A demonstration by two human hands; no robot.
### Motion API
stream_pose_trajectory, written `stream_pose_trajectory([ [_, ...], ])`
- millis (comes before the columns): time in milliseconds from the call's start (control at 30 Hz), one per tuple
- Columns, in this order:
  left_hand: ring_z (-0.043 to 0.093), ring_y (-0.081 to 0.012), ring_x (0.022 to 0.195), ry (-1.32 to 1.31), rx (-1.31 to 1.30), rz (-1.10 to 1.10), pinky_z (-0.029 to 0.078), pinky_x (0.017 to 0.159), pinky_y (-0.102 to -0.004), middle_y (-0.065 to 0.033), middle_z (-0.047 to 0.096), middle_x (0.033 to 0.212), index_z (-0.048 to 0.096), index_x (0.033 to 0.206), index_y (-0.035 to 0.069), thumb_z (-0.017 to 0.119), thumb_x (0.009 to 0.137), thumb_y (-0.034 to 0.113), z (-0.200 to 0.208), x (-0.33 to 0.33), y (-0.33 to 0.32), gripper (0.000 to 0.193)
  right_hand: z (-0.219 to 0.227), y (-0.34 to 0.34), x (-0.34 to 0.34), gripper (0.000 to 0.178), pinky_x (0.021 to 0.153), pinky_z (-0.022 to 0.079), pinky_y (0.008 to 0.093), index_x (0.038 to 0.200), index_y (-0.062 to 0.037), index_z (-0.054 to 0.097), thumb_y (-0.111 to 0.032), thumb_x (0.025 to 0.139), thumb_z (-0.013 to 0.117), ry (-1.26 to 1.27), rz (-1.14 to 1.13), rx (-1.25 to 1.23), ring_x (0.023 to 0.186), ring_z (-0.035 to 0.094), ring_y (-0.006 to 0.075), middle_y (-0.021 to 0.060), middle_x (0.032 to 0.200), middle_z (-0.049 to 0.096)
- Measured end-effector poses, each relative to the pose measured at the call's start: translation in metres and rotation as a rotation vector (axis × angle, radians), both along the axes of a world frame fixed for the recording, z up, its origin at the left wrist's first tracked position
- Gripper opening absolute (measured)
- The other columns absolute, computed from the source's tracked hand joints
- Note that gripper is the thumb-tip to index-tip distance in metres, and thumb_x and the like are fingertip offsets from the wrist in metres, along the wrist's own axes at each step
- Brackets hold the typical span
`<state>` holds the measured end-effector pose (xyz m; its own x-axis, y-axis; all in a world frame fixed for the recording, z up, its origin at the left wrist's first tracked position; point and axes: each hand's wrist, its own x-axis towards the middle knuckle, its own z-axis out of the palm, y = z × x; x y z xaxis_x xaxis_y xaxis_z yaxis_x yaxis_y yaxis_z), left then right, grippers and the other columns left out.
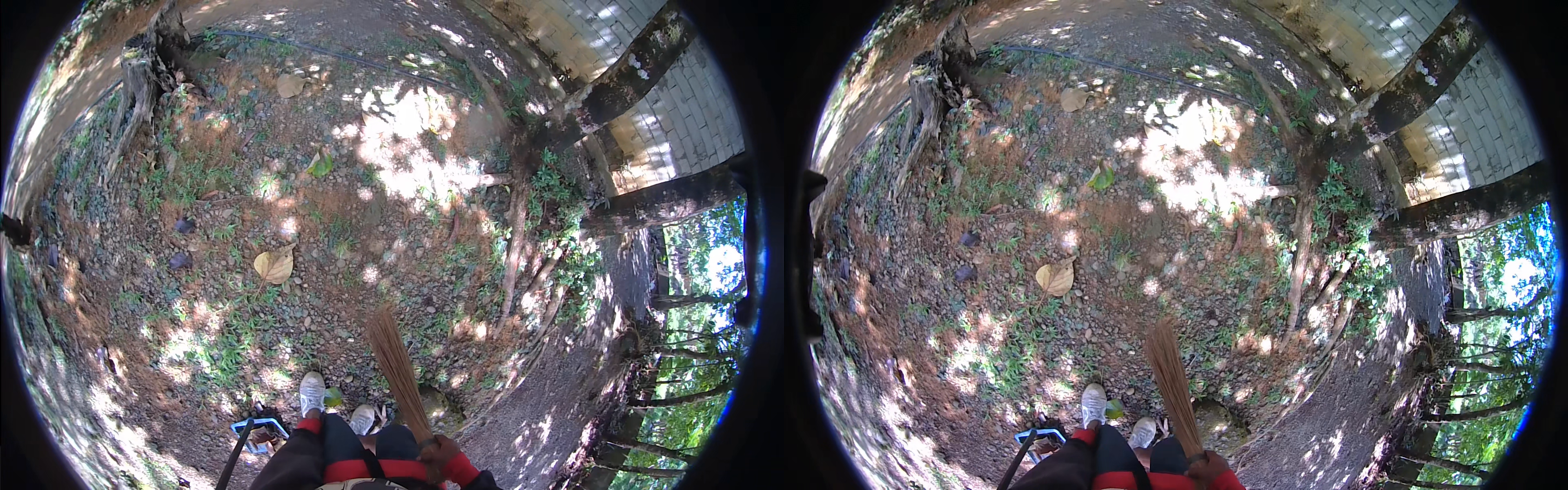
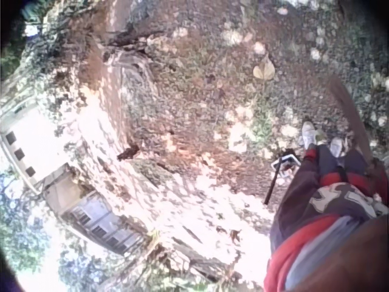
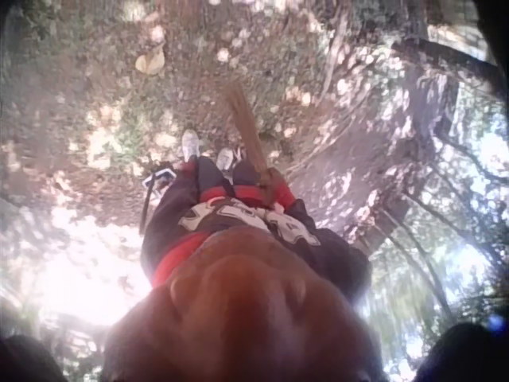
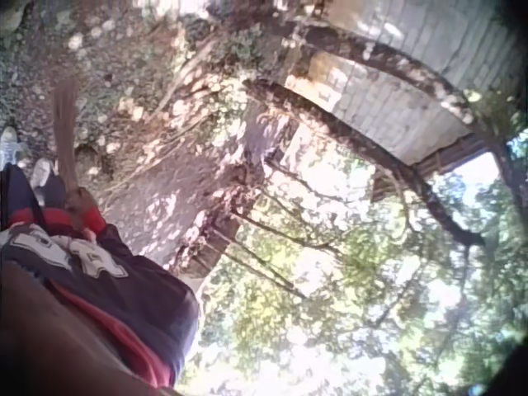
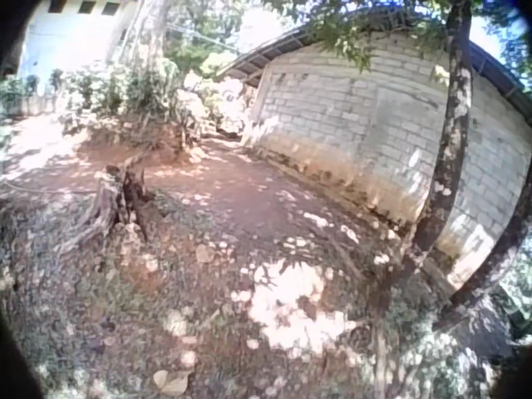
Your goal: The person sweeps dry leaves and debris from a dirt and gravel yard using a broom and dustpan. They gather the material into piles, sweep it into the dustpan, and move to different areas to continue cleaning.
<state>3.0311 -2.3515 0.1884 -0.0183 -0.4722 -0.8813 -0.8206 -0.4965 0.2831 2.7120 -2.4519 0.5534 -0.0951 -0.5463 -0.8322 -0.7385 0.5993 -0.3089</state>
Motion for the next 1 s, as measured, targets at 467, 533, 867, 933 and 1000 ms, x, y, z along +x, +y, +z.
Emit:
stream_pose_trajectory([
  [467, 0.059, -0.0397, 0.094, -0.065, -0.201, -0.022, 0.047, 0.078, -0.0453, -0.0201, 0.060, 0.106, 0.048, 0.119, 0.020, 0.045, 0.085, 0.045, 0.065, -0.031, -0.208, 0.042, 0.024, -0.162, -0.107, 0.073, 0.076, 0.049, 0.0401, 0.107, 0.0020, 0.054, -0.039, 0.053, 0.080, -0.038, 0.198, -0.172, 0.085, 0.061, 0.0335, 0.0202, 0.093, 0.062],
  [533, 0.059, -0.0393, 0.094, -0.070, -0.239, -0.051, 0.047, 0.078, -0.0448, -0.0201, 0.060, 0.105, 0.050, 0.117, 0.019, 0.046, 0.084, 0.044, 0.077, -0.037, -0.249, 0.042, 0.036, -0.188, -0.112, 0.069, 0.073, 0.049, 0.0392, 0.105, 0.0029, 0.055, -0.035, 0.053, 0.080, -0.023, 0.213, -0.208, 0.082, 0.061, 0.0315, 0.0195, 0.091, 0.062],
  [867, 0.060, -0.0346, 0.094, -0.013, -0.372, 0.037, 0.048, 0.078, -0.0410, -0.0194, 0.062, 0.100, 0.065, 0.095, 0.010, 0.054, 0.080, 0.039, 0.069, -0.071, -0.484, 0.035, 0.032, -0.310, -0.114, 0.053, 0.067, 0.049, 0.0395, 0.092, 0.0027, 0.059, -0.030, 0.056, 0.080, -0.054, 0.031, -0.260, 0.074, 0.061, 0.0294, 0.0178, 0.081, 0.063],
  [933, 0.061, -0.0351, 0.092, 0.041, -0.435, 0.062, 0.048, 0.078, -0.0414, -0.0187, 0.063, 0.096, 0.066, 0.092, 0.009, 0.053, 0.080, 0.036, 0.066, -0.079, -0.526, 0.032, 0.027, -0.348, -0.106, 0.052, 0.066, 0.049, 0.0388, 0.090, 0.0020, 0.061, -0.031, 0.056, 0.081, -0.033, -0.002, -0.228, 0.075, 0.062, 0.0278, 0.0171, 0.080, 0.063],
  [1000, 0.061, -0.0354, 0.090, -0.014, -0.303, 0.062, 0.048, 0.077, -0.0419, -0.0183, 0.064, 0.093, 0.067, 0.086, 0.010, 0.054, 0.079, 0.035, 0.067, -0.091, -0.585, 0.030, 0.029, -0.393, -0.098, 0.051, 0.066, 0.049, 0.0383, 0.087, 0.0018, 0.062, -0.033, 0.055, 0.081, -0.132, 0.011, -0.192, 0.073, 0.062, 0.0264, 0.0164, 0.078, 0.063],
])
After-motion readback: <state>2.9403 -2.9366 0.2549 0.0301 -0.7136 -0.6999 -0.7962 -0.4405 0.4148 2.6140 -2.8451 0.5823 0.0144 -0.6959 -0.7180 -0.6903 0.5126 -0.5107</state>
